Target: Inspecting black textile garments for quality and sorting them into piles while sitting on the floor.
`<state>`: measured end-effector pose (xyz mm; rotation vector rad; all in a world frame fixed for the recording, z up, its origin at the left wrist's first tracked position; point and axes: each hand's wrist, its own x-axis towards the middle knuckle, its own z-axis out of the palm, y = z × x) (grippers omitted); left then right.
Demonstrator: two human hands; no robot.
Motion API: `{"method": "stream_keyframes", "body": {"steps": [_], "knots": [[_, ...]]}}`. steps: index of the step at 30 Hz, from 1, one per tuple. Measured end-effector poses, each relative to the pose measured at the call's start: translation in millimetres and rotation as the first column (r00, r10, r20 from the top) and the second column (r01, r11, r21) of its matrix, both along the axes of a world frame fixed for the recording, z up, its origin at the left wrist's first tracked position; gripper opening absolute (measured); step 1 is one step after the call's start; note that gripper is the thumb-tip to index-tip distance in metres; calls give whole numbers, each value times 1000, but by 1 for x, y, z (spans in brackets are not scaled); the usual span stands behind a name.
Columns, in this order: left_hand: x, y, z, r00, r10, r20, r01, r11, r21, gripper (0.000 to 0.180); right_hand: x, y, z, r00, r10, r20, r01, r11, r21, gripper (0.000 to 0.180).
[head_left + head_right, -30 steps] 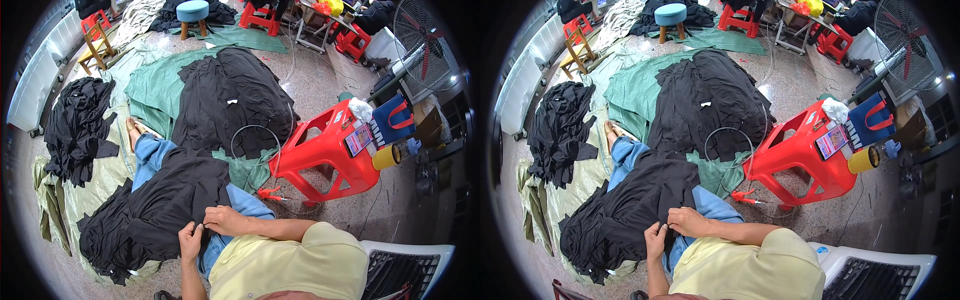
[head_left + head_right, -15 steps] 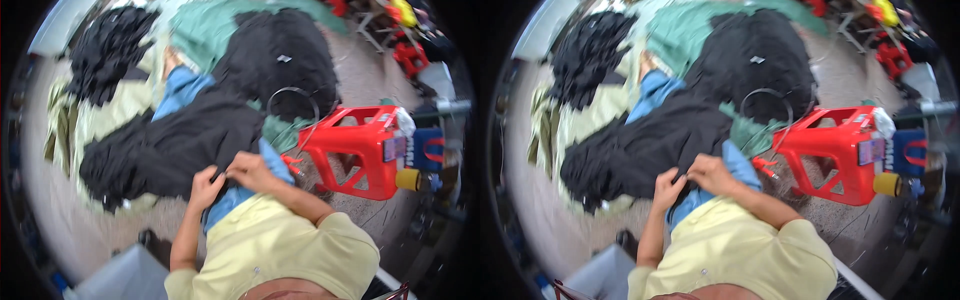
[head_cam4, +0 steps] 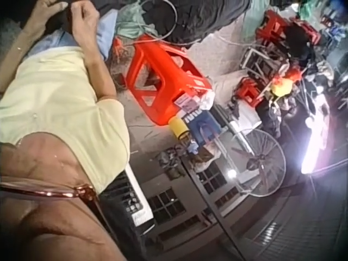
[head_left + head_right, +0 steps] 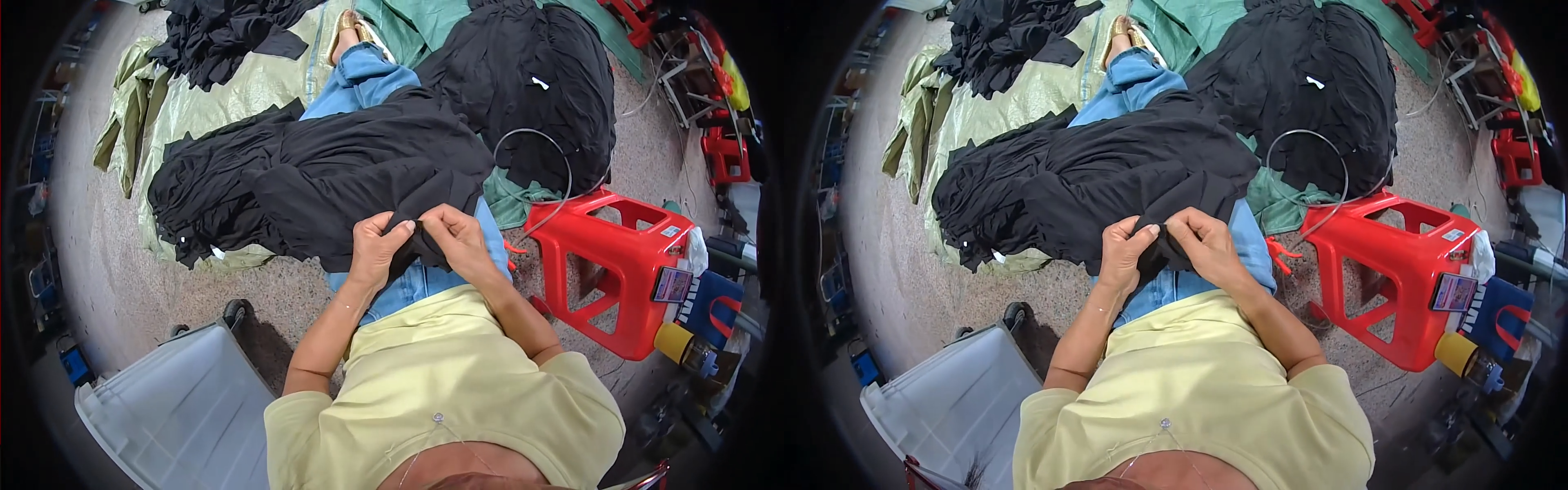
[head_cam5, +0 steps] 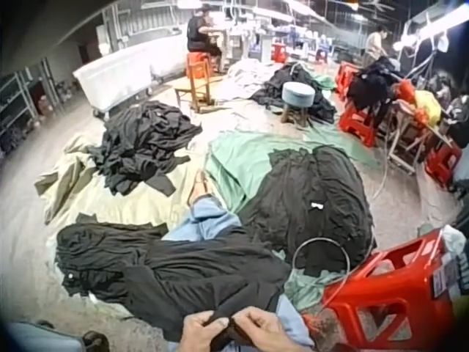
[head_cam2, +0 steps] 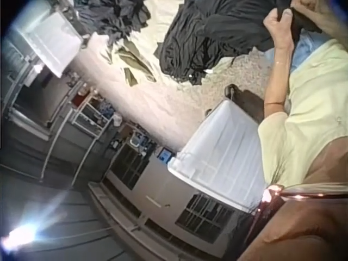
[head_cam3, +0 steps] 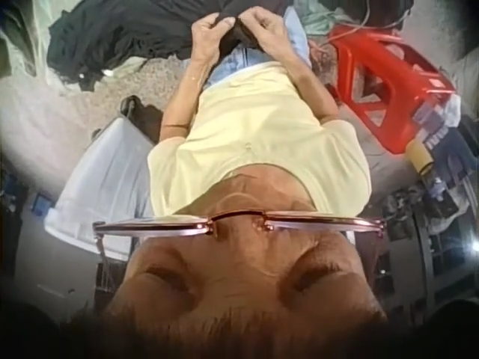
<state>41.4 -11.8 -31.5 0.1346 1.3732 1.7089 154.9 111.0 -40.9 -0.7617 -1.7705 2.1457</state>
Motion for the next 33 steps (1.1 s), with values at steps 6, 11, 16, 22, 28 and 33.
{"method": "stream_keyframes", "body": {"steps": [6, 11, 16, 22, 28, 33], "knots": [[-11, 5, 15, 876, -150, -458, 165, 986, -9, 17, -5, 13, 46, 957, 238, 164, -289, 775, 562, 46], [-57, -1, 81, 376, -305, -875, 538, 841, -62, 106, 59, 41, 125, 915, -233, -329, 390, 719, 575, 17], [-31, -11, 94, -21, -762, -648, 887, 284, -363, 73, 91, 107, 149, 799, -343, -494, 598, 543, 590, 26], [-110, -9, 102, -174, -862, -475, 766, 185, -616, 44, 53, 196, 198, 891, -180, -416, 436, 90, 896, 36], [-350, 43, 255, -543, -532, -649, -777, 611, 149, 97, -194, 236, 251, 845, 59, -532, 464, 413, 784, 44], [-377, 51, 215, -173, -212, -962, -639, 768, -54, 47, -250, 167, 204, 827, 365, -428, 243, 454, 857, 51]]}}
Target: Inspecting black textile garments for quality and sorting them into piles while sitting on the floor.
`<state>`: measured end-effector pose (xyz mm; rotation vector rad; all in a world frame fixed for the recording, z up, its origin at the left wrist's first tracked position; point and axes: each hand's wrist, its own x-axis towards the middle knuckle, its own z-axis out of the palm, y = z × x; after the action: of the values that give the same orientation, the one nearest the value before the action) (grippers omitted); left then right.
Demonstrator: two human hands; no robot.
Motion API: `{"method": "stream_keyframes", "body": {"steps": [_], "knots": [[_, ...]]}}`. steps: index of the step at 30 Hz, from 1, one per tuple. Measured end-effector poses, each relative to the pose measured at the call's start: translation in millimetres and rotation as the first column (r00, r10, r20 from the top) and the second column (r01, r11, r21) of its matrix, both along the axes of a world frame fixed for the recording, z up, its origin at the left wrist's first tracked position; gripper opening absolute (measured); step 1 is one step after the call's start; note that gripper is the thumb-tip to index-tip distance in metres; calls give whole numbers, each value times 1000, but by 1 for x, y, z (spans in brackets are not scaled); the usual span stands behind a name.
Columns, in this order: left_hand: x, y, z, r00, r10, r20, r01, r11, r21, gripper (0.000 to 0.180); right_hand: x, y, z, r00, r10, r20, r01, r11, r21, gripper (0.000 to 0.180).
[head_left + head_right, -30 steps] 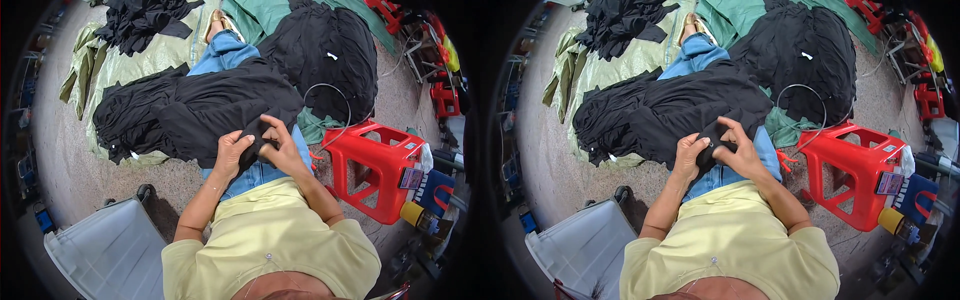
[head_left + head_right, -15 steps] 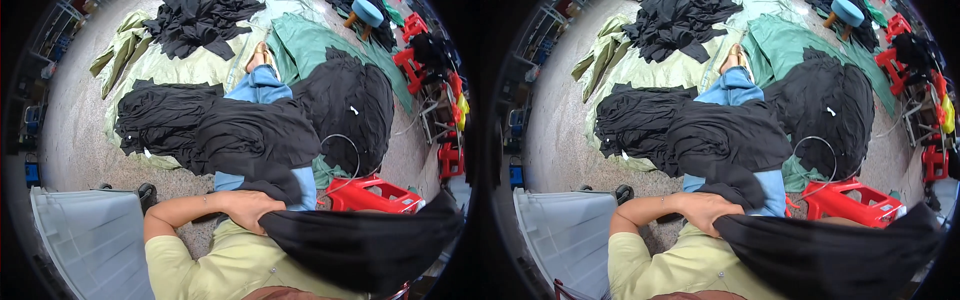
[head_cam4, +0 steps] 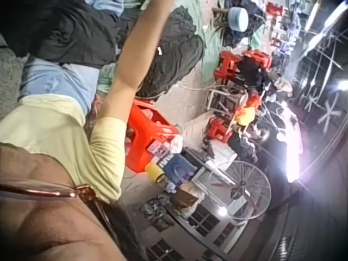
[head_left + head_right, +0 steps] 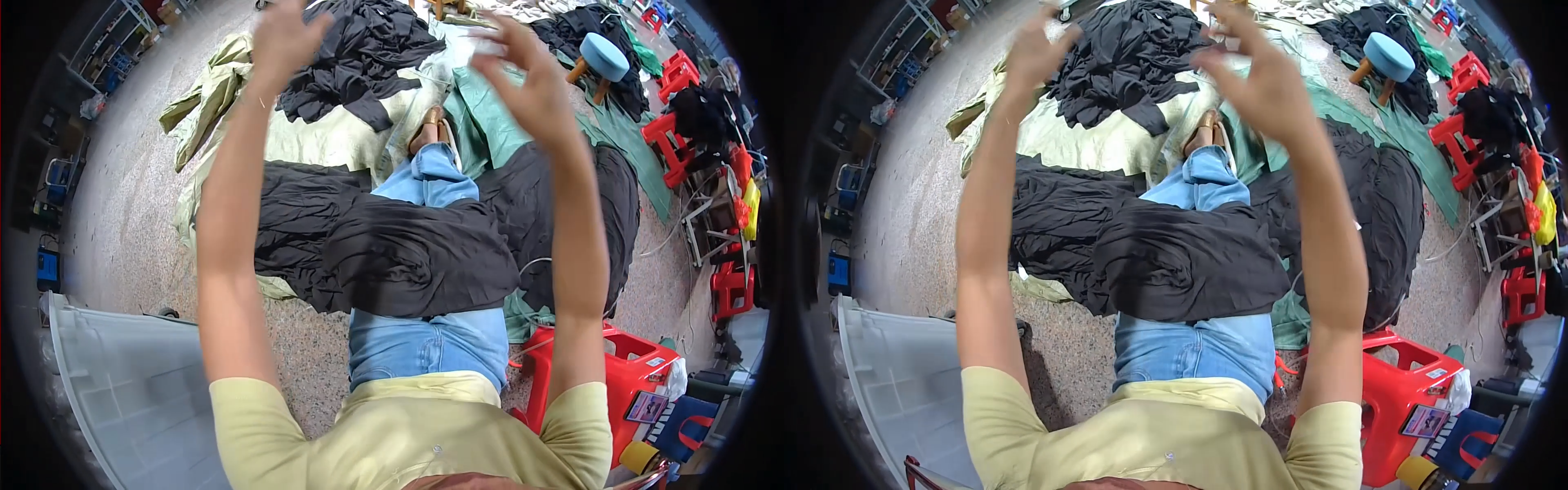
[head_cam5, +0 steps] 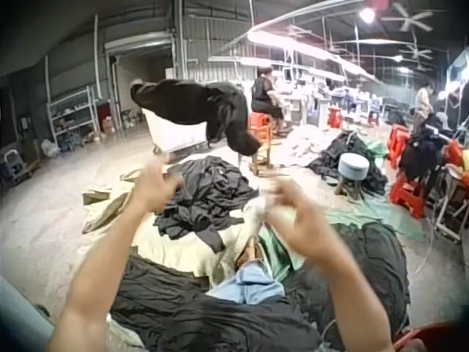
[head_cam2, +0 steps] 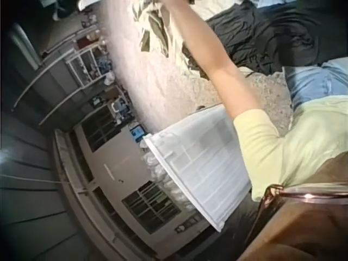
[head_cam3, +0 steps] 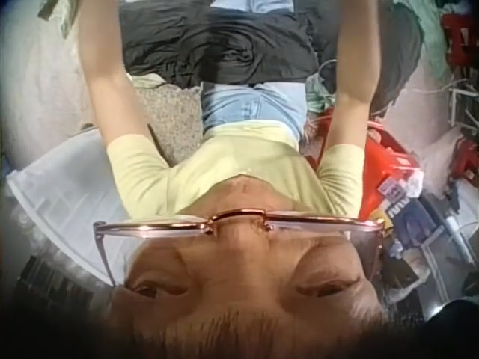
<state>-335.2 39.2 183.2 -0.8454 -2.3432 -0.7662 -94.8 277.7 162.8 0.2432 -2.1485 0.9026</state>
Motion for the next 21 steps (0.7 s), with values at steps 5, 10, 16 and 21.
{"method": "stream_keyframes", "body": {"steps": [5, 10, 16, 21], "knots": [[137, -30, -177, 728, -200, 656, 296, 954, -38, 20, 97, -27, -133, 859, 79, 506, -22, 993, -118, 50], [247, -69, -270, 799, -321, 509, 406, 912, -62, 39, 189, -34, -232, 597, -166, 785, 231, 972, 31, 55], [286, -75, -265, 838, -325, 438, 351, 936, 23, 34, 250, -33, -269, 618, -236, 750, 375, 927, -17, 77], [305, -70, -262, 797, -383, 467, 385, 918, 96, 25, 269, -17, -280, 552, -230, 801, 458, 887, -61, 40]]}}
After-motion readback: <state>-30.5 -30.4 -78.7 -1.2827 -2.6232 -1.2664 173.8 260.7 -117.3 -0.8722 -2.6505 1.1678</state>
